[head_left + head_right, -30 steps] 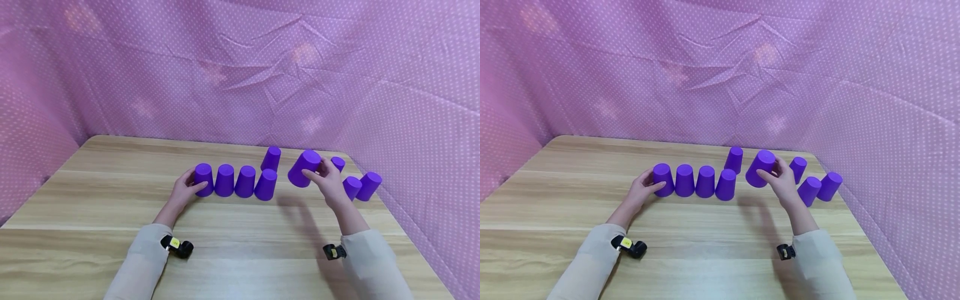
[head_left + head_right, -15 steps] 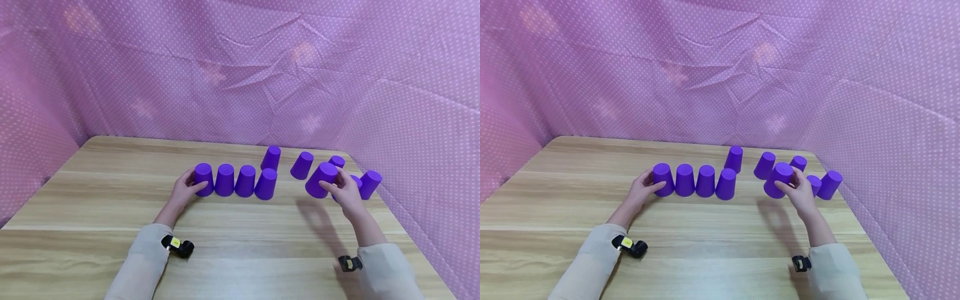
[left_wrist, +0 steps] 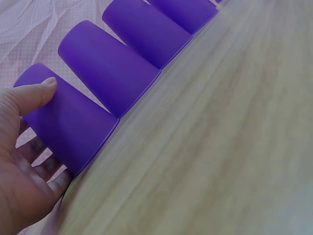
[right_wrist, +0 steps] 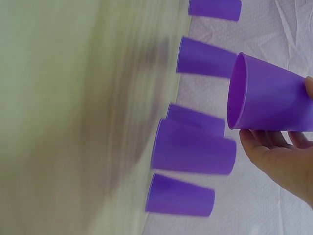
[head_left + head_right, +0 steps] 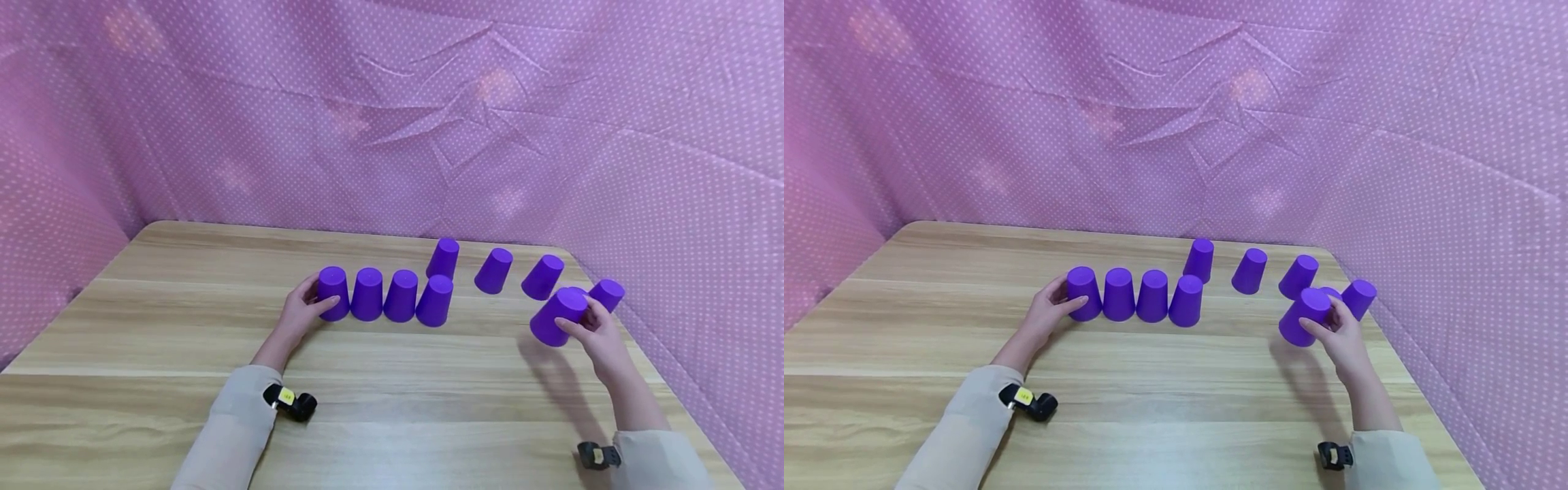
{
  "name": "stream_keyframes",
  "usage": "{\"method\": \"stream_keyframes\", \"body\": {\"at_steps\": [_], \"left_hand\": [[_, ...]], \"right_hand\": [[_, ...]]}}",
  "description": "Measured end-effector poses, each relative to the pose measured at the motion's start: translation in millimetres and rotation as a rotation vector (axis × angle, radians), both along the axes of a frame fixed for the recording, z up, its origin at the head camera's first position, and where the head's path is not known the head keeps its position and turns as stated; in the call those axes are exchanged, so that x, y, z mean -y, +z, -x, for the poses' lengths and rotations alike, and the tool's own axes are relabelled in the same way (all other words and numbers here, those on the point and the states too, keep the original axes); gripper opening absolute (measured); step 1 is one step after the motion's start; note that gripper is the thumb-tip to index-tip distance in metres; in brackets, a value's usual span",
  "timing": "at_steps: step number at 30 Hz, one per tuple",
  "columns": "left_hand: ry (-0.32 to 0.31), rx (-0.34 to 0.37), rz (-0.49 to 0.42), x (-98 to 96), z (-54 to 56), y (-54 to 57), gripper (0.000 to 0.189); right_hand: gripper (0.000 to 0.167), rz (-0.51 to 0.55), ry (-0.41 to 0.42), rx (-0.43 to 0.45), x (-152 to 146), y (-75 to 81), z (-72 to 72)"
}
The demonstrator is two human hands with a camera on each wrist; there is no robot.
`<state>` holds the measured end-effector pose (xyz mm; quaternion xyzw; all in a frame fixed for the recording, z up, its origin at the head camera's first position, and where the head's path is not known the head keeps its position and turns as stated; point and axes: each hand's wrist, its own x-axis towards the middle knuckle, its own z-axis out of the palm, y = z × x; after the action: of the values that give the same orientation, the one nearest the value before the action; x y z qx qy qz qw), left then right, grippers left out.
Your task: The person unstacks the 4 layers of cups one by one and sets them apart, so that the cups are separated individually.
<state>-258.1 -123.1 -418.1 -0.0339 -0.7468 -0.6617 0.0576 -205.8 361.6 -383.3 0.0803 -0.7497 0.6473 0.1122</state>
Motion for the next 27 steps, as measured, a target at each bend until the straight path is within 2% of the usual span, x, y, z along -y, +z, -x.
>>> {"method": "stream_keyframes", "body": {"at_steps": [2,5,6,10,11,13,17,18,24,27], "left_hand": [[0.001,0.001,0.001,0.1,-0.1,-0.1,0.064],[-0.002,0.003,0.0,0.3,-0.5,-0.1,0.064],[-0.004,0.003,0.0,0.4,-0.6,-0.1,0.064],[-0.001,0.006,-0.004,-1.0,-1.0,0.8,0.064],[0.002,0.007,-0.005,-1.2,-1.0,1.1,0.063],[0.008,0.011,-0.003,-1.5,-0.7,1.4,0.063],[0.012,0.014,0.001,-1.5,-0.3,1.3,0.064],[0.012,0.015,0.001,-1.5,-0.4,1.2,0.064],[0.01,0.019,0.002,-0.8,-1.5,0.3,0.065],[0.01,0.021,0.009,-0.3,-1.3,0.3,0.066]], "right_hand": [[0.057,-0.064,-0.054,0.042,-4.1,2.7,-7.8],[0.059,-0.077,-0.095,0.088,-23.5,-5.7,-8.0],[0.058,-0.053,-0.103,0.082,-32.5,-12.0,-5.7],[0.056,-0.065,-0.121,0.04,-75.7,-42.7,7.3],[0.056,-0.073,-0.135,0.044,-76.6,-39.8,4.5],[0.056,-0.068,-0.167,0.039,-89.8,-47.6,7.0],[0.058,0.003,-0.201,0.068,-100.2,-45.1,1.6],[0.057,0.041,-0.198,0.051,-111.0,-54.1,6.2],[0.049,0.133,-0.207,0.087,-123.7,-50.6,4.6],[0.054,0.163,-0.21,0.124,-128.8,-48.8,4.9]]}}
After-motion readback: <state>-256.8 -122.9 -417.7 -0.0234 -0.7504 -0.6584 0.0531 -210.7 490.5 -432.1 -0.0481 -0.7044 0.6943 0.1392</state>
